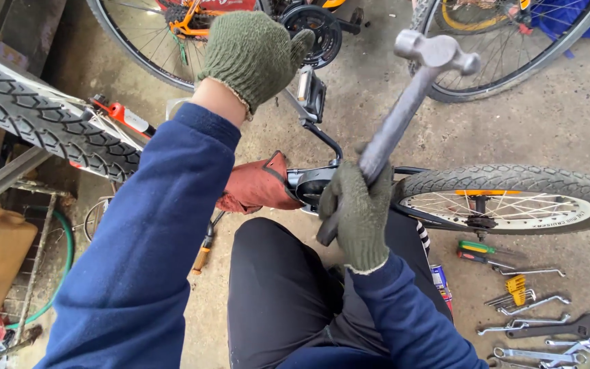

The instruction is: The person uses a hammer and a wrench to work on a bicycle pedal. They repeatedly strike the pedal with the hammer while holding it in place with the wrench, then use the wrench to tighten the pedal onto the crank arm.

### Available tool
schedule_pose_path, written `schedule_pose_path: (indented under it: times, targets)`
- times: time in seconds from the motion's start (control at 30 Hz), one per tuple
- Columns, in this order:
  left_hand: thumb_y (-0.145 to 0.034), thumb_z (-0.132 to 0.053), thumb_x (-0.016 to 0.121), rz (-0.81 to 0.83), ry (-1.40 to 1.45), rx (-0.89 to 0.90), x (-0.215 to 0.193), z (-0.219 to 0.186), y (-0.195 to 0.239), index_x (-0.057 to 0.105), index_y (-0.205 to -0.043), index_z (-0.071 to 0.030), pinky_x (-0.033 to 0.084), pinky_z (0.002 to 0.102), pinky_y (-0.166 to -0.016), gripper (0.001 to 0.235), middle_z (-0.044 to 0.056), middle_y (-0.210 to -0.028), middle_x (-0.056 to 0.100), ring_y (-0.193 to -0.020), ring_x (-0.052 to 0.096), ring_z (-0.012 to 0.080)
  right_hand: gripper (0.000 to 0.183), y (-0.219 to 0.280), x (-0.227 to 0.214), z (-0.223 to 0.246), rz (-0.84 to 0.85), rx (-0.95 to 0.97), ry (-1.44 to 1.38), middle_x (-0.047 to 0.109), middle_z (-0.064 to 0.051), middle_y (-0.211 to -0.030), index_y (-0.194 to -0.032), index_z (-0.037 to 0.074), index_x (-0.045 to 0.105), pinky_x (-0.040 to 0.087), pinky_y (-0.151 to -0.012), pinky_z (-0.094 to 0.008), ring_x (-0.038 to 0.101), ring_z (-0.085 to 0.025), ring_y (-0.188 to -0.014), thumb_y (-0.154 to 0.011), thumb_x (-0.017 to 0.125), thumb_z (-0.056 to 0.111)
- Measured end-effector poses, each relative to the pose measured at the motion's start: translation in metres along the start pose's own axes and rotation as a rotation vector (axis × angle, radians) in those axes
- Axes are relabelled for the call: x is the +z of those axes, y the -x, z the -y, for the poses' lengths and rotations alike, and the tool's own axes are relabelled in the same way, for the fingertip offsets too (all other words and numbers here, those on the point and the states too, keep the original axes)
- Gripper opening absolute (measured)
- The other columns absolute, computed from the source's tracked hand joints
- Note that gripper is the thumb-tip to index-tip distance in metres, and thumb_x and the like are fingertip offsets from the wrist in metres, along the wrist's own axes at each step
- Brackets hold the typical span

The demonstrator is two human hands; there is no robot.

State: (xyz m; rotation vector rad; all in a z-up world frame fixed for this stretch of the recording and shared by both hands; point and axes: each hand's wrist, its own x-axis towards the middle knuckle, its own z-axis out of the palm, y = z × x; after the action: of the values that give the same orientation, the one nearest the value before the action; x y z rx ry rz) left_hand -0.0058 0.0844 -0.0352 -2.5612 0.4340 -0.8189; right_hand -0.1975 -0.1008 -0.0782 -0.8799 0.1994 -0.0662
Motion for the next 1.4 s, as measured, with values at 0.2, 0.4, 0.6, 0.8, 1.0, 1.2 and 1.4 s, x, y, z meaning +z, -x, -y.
schedule_pose_path:
  times: [0.2, 0.4, 0.6, 0.8, 1.0, 1.2, 1.4]
  targets:
    - [-0.113, -0.063, 0.036, -0.045, 0.075, -0.092, 0.014, 0.0, 0.005, 0.073, -0.085, -0.021, 0.045, 0.05, -0.05, 0.063, 0.006, -0.064, 0.068, -0.055, 0.067, 0.0344, 0.02, 0.022, 0.004, -0.013, 0.215, 0.39, 0.554, 0.045, -0.011, -0.043, -0.109, 0.008, 0.05, 0.032, -0.028, -0.032, 0.042, -0.02, -0.027, -0.091, 0.057, 0.013]
    - [-0.112, -0.062, 0.04, -0.128, 0.157, -0.136, 0.002, -0.005, 0.003, 0.071, -0.084, -0.017, 0.048, 0.053, -0.049, 0.061, 0.012, -0.067, 0.07, -0.056, 0.068, 0.0399, 0.018, 0.006, 0.014, 0.022, 0.065, 0.075, 0.465, 0.039, -0.006, -0.044, -0.11, 0.014, 0.051, 0.03, -0.028, -0.031, 0.041, -0.018, -0.027, -0.093, 0.055, 0.01]
    - [-0.111, -0.029, 0.047, -0.157, 0.244, 0.121, -0.014, 0.007, 0.003, 0.063, -0.126, -0.018, 0.051, 0.051, -0.045, 0.024, 0.01, -0.099, 0.065, -0.074, 0.068, 0.0353, 0.036, 0.011, 0.02, -0.019, 0.115, 0.202, 0.678, 0.054, -0.006, -0.063, -0.121, 0.011, 0.055, 0.043, -0.032, -0.035, 0.048, -0.019, -0.035, -0.085, 0.06, 0.009]
    - [-0.1, -0.017, 0.056, -0.131, 0.062, 0.194, -0.006, 0.016, 0.01, 0.058, -0.13, -0.013, 0.048, 0.046, -0.033, 0.03, 0.008, -0.099, 0.061, -0.06, 0.068, 0.031, 0.037, 0.007, 0.026, 0.017, 0.025, 0.292, 0.509, 0.045, -0.005, -0.053, -0.119, 0.007, 0.058, 0.028, -0.032, -0.032, 0.039, -0.016, -0.034, -0.084, 0.06, 0.017]
    - [-0.102, -0.018, 0.058, -0.191, 0.161, 0.13, 0.0, 0.013, 0.01, 0.055, -0.135, -0.011, 0.051, 0.047, -0.038, 0.034, 0.009, -0.104, 0.065, -0.066, 0.071, 0.0323, 0.025, 0.001, 0.031, 0.027, -0.011, -0.065, 0.267, 0.039, -0.004, -0.046, -0.093, 0.015, 0.042, 0.027, -0.025, -0.03, 0.037, -0.015, -0.027, -0.097, 0.061, 0.03]
    - [-0.095, -0.012, 0.057, -0.096, 0.17, 0.098, 0.017, 0.016, 0.013, 0.046, -0.147, -0.011, 0.054, 0.048, -0.043, 0.053, 0.01, -0.107, 0.068, -0.067, 0.073, 0.0335, 0.023, 0.006, 0.027, -0.005, 0.247, 0.478, 0.581, 0.047, -0.01, -0.051, -0.11, 0.007, 0.05, 0.033, -0.031, -0.031, 0.042, -0.018, -0.033, -0.088, 0.053, 0.014]
    - [-0.095, -0.056, 0.066, -0.052, 0.235, -0.28, 0.0, -0.009, 0.014, 0.078, -0.075, -0.016, 0.053, 0.054, -0.05, 0.046, 0.016, -0.066, 0.071, -0.063, 0.07, 0.0416, 0.026, -0.01, 0.003, -0.004, 0.029, 0.191, 0.426, 0.041, -0.004, -0.047, -0.117, 0.015, 0.049, 0.027, -0.028, -0.032, 0.044, -0.017, -0.03, -0.092, 0.056, 0.015]
